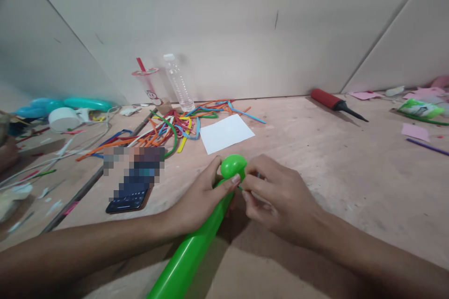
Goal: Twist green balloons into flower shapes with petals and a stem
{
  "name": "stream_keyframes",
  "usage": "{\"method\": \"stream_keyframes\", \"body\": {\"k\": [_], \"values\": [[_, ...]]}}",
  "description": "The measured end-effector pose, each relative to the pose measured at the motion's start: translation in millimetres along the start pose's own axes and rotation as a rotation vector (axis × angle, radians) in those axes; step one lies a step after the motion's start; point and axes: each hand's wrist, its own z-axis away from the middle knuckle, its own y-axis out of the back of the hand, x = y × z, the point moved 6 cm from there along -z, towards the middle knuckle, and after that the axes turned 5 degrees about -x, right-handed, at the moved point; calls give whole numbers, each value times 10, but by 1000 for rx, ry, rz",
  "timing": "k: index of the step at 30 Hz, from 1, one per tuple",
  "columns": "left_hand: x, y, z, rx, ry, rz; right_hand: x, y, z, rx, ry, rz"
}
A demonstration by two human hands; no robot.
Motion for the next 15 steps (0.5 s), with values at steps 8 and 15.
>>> {"method": "stream_keyframes", "body": {"k": [8, 15], "values": [[49, -56, -46, -124, -119, 74, 111, -109, 61, -42, -101, 37], [5, -88, -52, -141, -99, 52, 185, -134, 85, -54, -195, -36]]}}
